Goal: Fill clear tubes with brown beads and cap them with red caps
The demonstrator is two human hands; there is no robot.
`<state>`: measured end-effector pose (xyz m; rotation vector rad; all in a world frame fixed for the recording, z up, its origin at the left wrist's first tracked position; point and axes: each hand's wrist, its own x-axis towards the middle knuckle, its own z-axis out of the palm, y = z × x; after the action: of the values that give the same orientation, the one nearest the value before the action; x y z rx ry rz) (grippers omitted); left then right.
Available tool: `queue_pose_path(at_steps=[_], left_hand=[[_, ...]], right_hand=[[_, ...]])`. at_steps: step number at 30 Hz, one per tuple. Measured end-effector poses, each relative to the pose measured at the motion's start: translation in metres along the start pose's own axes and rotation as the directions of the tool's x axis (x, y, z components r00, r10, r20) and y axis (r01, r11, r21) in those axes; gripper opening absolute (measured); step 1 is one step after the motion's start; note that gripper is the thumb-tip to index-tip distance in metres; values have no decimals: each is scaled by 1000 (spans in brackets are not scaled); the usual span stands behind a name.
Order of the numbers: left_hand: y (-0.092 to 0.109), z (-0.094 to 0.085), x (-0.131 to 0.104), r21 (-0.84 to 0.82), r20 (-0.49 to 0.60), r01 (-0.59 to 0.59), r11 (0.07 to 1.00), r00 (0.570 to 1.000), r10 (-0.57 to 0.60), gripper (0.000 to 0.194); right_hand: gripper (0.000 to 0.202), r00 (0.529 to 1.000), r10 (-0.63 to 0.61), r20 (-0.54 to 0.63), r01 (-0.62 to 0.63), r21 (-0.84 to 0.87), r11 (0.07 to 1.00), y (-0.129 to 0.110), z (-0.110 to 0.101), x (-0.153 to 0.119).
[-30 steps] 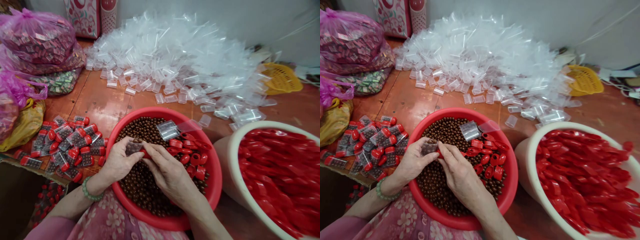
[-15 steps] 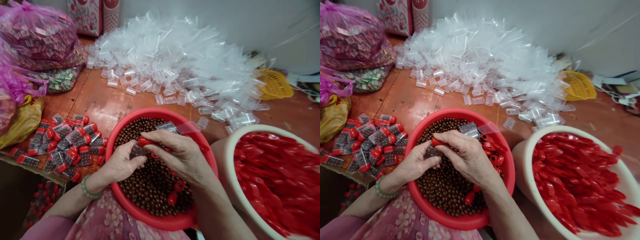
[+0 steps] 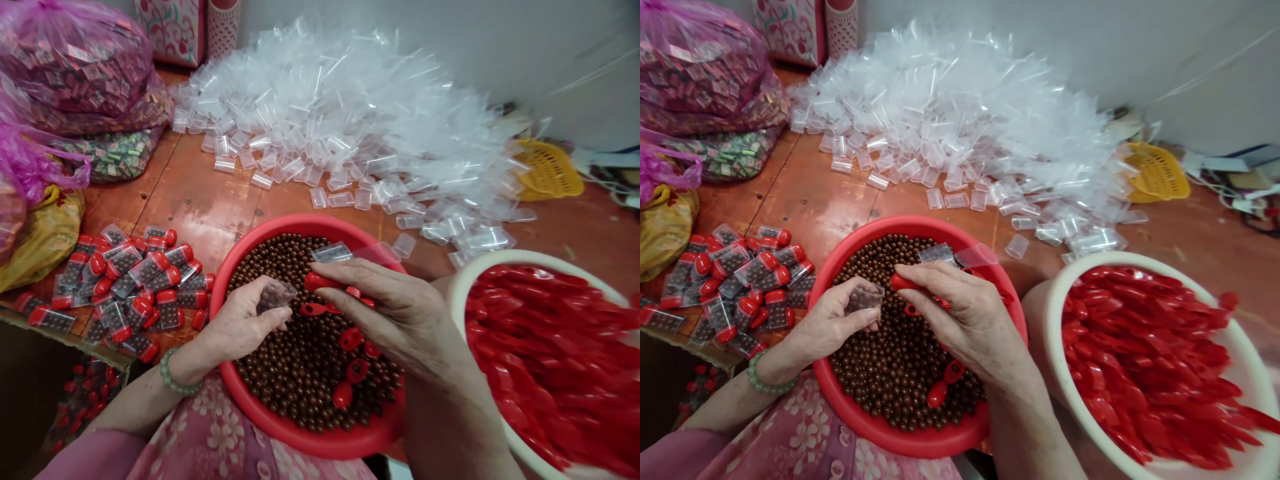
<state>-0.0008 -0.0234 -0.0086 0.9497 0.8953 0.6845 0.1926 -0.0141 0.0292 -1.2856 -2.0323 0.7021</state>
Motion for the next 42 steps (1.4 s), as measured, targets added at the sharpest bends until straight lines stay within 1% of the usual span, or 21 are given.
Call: queue_pose_path(at_steps=[5, 7, 11, 17, 21, 23, 24, 26, 27, 28, 30, 31, 33, 35, 37, 40, 42], left_hand=[[0, -1, 0, 13, 19, -17, 1000, 1000, 16, 12], [0, -1, 0, -23, 17, 1, 1000, 1000, 0, 16], [-1, -3, 0, -105, 34, 5, 995, 999, -1, 23], [-4, -4, -1, -115, 83, 10, 993, 997, -1, 22], [-5, -3, -1, -110, 61, -2, 994, 998, 9, 18], [-5, -3, -1, -120, 60, 10, 993, 998, -3, 20], [-6, -3, 0, -133, 66, 17, 991, 998, -8, 21], [-7, -3, 0, -166, 76, 18, 986, 997, -6, 25], [-8, -4, 0, -179, 71, 14, 984, 997, -1, 26], [-9, -4, 0, -188, 64, 13, 982, 998, -1, 27], [-10, -5, 0, -204, 51, 32, 978, 998, -22, 27], [-11, -5, 0, -223, 50, 49, 974, 998, -39, 28], [-11, -4, 0, -278, 61, 68, 958, 997, -53, 31], [-10, -3, 1, -328, 63, 58, 943, 997, -39, 34], [-9, -3, 1, -341, 63, 49, 939, 998, -29, 35], [-8, -2, 2, -350, 68, 72, 934, 996, -51, 37], [-8, -3, 2, -361, 73, 85, 929, 995, -63, 37]], right_hand=[[29, 998, -33, 50, 28, 96, 995, -6, 10, 10], [30, 1000, -3, 20, 0, 137, 991, -6, 14, 11], [27, 993, 87, -86, -65, 231, 971, -6, 26, 8], [24, 972, 201, -125, -150, 333, 931, -7, 47, 0], [23, 964, 211, -162, -141, 360, 922, -7, 53, 0], [22, 973, 159, -167, -105, 295, 950, -5, 52, -1], [24, 982, 108, -154, -70, 235, 969, -4, 50, -1], [30, 995, -30, -99, 38, 87, 996, -2, 46, -3], [37, 994, -96, -60, 97, 11, 995, -2, 45, -4], [46, 988, -150, -19, 149, -59, 987, -2, 44, -4], [66, 976, -212, 54, 218, -175, 960, -2, 45, -6], [72, 972, -223, 81, 235, -223, 946, -3, 47, -6], [77, 965, -237, 115, 262, -308, 915, -3, 52, -6], [74, 958, -265, 113, 288, -381, 879, -2, 57, -6], [71, 948, -307, 79, 310, -427, 849, 0, 61, -6], [71, 938, -346, 22, 322, -423, 847, 1, 63, -6], [70, 937, -349, 15, 324, -407, 854, 1, 64, -6]])
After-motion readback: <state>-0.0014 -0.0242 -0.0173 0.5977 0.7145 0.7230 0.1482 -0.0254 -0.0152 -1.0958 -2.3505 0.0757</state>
